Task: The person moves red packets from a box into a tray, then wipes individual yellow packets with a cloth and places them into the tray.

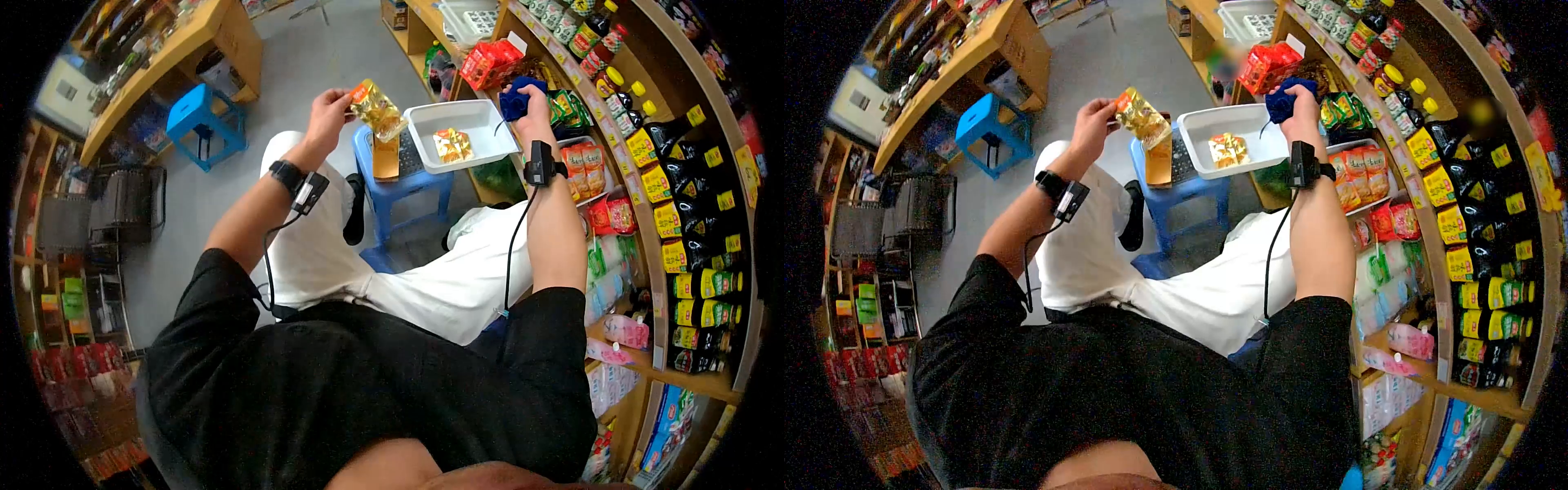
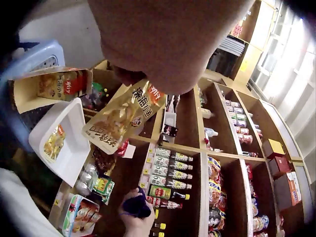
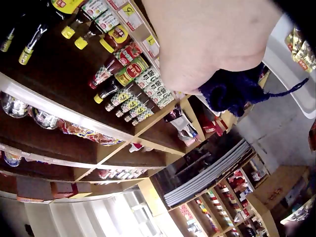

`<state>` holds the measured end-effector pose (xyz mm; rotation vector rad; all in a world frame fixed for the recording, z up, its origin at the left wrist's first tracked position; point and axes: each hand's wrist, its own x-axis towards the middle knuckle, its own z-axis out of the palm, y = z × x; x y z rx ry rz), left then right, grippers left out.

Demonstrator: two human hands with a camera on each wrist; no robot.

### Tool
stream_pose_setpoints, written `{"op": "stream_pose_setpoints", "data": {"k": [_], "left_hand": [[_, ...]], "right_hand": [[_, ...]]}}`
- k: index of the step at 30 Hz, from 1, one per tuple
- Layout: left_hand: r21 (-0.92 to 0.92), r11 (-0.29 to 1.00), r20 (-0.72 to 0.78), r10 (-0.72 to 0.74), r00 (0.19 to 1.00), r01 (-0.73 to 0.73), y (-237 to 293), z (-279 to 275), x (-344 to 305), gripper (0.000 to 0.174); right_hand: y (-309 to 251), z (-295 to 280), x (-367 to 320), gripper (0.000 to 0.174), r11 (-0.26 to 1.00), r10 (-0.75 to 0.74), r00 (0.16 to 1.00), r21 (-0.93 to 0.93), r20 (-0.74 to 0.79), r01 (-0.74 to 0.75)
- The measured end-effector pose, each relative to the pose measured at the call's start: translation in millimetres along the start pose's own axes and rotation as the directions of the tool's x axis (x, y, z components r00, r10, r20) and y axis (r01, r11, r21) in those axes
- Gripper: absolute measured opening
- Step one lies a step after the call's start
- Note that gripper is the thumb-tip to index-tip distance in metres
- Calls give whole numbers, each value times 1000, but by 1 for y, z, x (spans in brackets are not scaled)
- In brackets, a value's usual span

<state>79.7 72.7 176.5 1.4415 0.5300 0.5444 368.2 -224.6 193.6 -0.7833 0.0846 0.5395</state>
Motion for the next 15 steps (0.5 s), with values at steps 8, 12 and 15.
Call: {"op": "stream_pose_setpoints", "data": {"k": [8,12,15], "left_hand": [[-108,992,-20,-62,998,59,-1,31,-2,19],[-167,981,-1,-96,995,95,-8,45,7,17],[-315,936,108,-129,986,157,-12,60,17,19]], "right_hand": [[9,-15,16,23,989,3,997,-148,76,8],[13,-3,-6,22,963,-7,996,-269,84,29],[14,8,-27,15,922,-39,997,-383,68,63]]}}
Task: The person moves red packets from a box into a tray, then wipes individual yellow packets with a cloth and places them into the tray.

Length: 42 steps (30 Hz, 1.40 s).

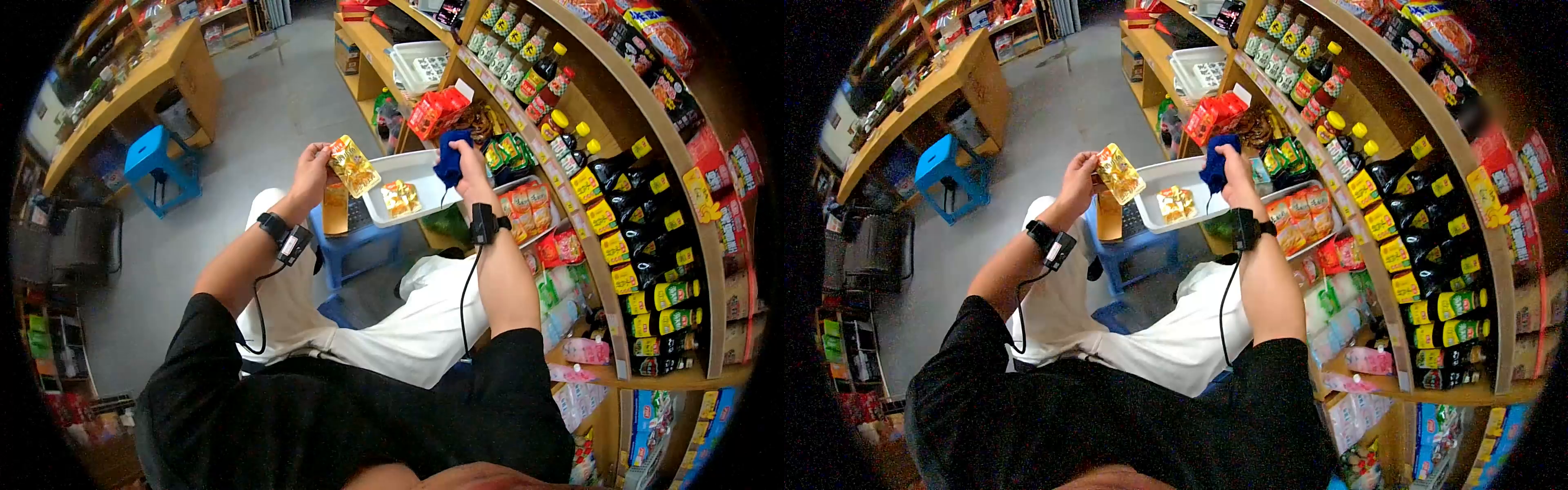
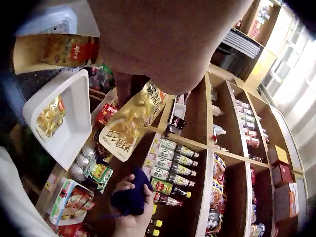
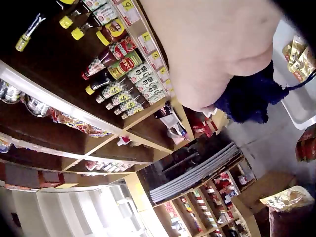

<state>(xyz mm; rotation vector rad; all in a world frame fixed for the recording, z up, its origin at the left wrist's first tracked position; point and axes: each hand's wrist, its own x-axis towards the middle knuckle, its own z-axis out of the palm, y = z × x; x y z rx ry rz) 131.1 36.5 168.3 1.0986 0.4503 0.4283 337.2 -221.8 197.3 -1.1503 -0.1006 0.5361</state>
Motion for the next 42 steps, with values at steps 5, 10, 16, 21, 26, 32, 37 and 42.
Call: {"op": "stream_pose_setpoints", "data": {"k": [5,10,16,21,26,32,37,42], "left_hand": [[-66,992,56,-101,993,104,-31,6,34,23],[-86,981,100,-167,981,176,-50,31,50,41],[-89,981,211,-150,966,171,-49,68,77,34],[-50,970,154,-227,962,237,-66,83,83,16],[92,981,229,-185,956,168,-49,79,70,19],[153,973,266,-208,941,172,-37,66,79,22],[124,970,248,-236,939,211,-56,67,88,21],[8,941,290,-325,900,337,-60,76,80,21]], "right_hand": [[16,-4,4,22,893,-164,986,-427,-17,141],[24,12,-11,26,689,-222,969,-687,105,232],[30,21,-11,17,650,-198,963,-710,183,269],[32,17,-8,27,642,-171,978,-740,119,202],[24,27,-13,25,525,-274,956,-817,103,239],[11,62,-10,26,585,-224,962,-767,159,263],[9,77,2,34,153,-402,846,-885,351,440],[16,69,-8,40,37,-353,821,-870,448,491]]}}
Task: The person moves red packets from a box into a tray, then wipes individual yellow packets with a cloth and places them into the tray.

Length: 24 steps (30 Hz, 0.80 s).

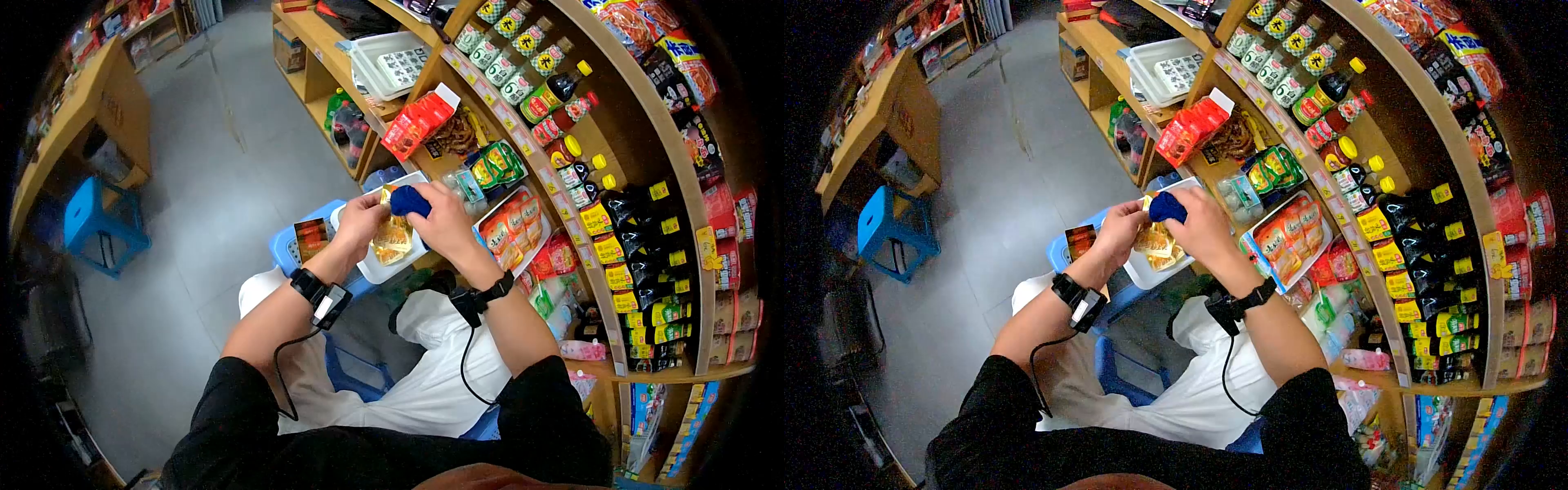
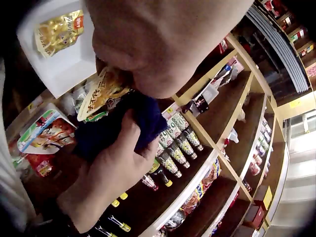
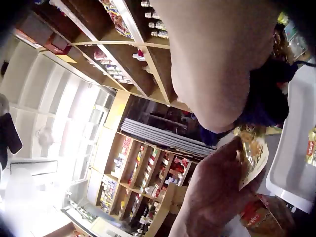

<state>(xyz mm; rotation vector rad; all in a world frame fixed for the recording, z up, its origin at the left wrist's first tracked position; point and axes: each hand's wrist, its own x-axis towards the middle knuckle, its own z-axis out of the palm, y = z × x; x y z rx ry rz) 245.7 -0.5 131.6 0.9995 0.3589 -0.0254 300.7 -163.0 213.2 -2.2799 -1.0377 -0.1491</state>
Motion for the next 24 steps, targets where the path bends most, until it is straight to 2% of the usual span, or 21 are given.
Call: {"op": "stream_pose_setpoints", "data": {"k": [1,3,5,9,11,12,15,18,20,21,24], "left_hand": [[-18,999,-3,-30,1000,30,0,3,-1,21],[-42,999,43,-19,999,21,-4,4,0,22],[-149,986,63,-63,996,72,-2,3,-2,19],[-113,988,68,-95,993,103,-3,-3,-5,20],[-18,997,111,-74,991,76,-5,-8,-7,26],[-90,994,165,-51,985,66,-1,-5,-11,28],[-133,990,137,-30,990,48,13,9,-26,30],[-106,994,159,-19,987,36,19,11,-31,34],[-105,994,193,17,981,3,11,4,-24,35],[-99,995,220,51,974,-29,12,6,-25,36],[-87,996,212,47,976,-29,11,7,-27,39]], "right_hand": [[-1,0,-3,40,998,54,998,30,42,-56],[-2,-4,-6,39,998,41,998,42,41,-42],[-6,-6,-9,38,997,56,996,42,63,-59],[13,0,-11,37,999,26,999,28,23,-27],[16,2,-11,38,998,39,999,44,33,-41],[16,3,-11,37,997,48,998,54,29,-50],[8,1,-11,36,995,55,998,82,13,-56],[3,1,-10,35,992,34,999,125,-19,-31],[2,0,-10,37,965,31,999,260,43,-41],[2,0,-11,37,966,33,998,256,44,-43],[0,1,-13,41,972,-112,992,214,58,97]]}}
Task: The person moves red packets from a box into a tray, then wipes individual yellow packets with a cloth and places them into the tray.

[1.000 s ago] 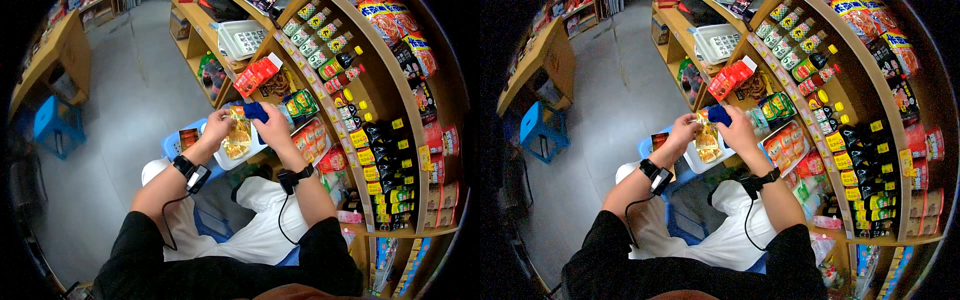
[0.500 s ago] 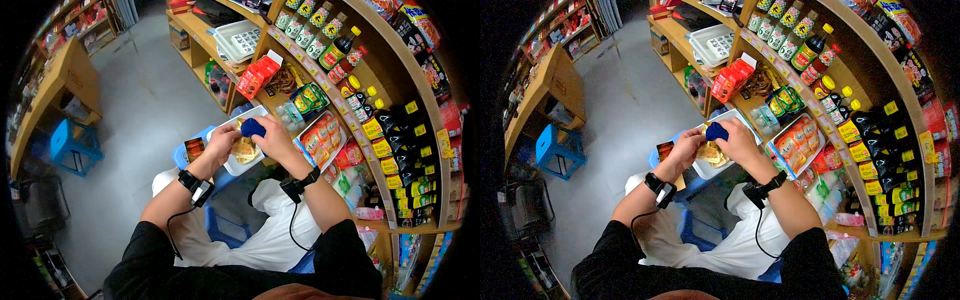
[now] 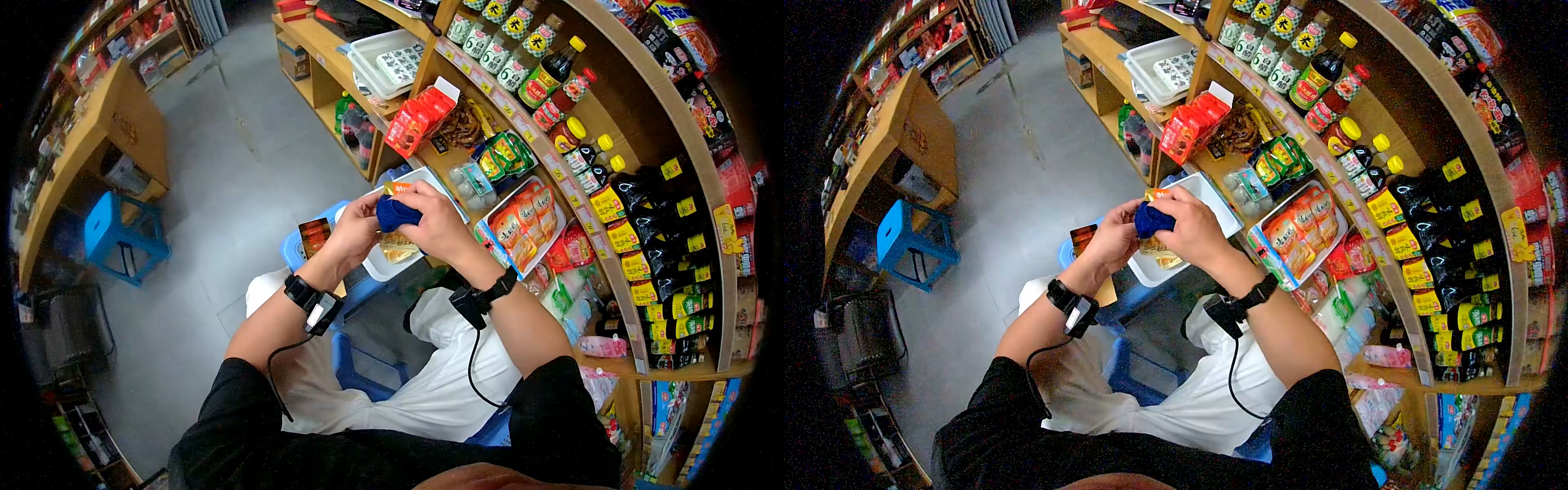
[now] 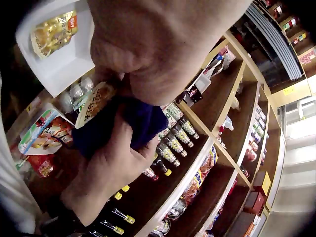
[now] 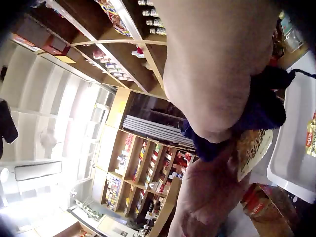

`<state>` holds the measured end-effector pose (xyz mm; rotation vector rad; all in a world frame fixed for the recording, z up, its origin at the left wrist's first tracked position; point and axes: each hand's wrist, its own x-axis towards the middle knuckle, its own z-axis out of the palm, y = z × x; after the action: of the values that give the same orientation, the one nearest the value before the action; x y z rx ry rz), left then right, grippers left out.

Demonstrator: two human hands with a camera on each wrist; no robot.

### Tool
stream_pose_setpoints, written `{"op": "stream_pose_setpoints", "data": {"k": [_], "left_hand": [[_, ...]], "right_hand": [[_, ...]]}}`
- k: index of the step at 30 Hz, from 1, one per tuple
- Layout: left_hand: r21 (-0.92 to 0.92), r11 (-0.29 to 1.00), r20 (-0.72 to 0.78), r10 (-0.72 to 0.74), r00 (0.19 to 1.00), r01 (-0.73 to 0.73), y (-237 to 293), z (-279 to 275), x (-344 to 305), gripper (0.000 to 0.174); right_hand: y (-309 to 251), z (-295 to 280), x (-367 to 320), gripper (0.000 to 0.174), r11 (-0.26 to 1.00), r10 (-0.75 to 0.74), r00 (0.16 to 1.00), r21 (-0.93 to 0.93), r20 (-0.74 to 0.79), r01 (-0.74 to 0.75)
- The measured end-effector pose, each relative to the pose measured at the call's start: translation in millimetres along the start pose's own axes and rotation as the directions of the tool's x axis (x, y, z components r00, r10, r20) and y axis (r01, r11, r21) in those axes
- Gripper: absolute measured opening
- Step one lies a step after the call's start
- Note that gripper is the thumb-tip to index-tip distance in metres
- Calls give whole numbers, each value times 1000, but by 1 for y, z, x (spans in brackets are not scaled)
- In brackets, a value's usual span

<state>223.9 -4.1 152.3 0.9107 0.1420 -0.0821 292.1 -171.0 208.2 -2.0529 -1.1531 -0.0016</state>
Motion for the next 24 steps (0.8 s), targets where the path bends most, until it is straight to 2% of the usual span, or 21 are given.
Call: {"op": "stream_pose_setpoints", "data": {"k": [4,6,11,13,14,22,24], "left_hand": [[33,999,29,-9,1000,8,-3,-7,2,42],[48,999,19,-16,1000,15,-1,-6,1,43],[49,998,59,-50,997,47,-4,-13,5,48],[100,993,68,-72,995,65,-1,-10,2,50],[74,996,71,-45,996,40,2,-6,0,50],[-30,997,85,-74,994,77,2,-5,1,44],[-52,995,89,-84,992,89,2,-4,1,42]], "right_hand": [[-2,-3,0,41,999,-13,1000,-48,14,14],[1,-3,1,37,999,24,997,-43,-70,-27],[15,-17,6,35,994,67,992,-80,-105,-75],[26,-18,5,33,975,153,974,-134,-164,-176],[33,-15,4,32,979,155,967,-102,-202,-178],[26,-9,5,39,985,122,972,-96,-202,-144],[19,-4,6,37,996,31,981,-78,-191,-46]]}}
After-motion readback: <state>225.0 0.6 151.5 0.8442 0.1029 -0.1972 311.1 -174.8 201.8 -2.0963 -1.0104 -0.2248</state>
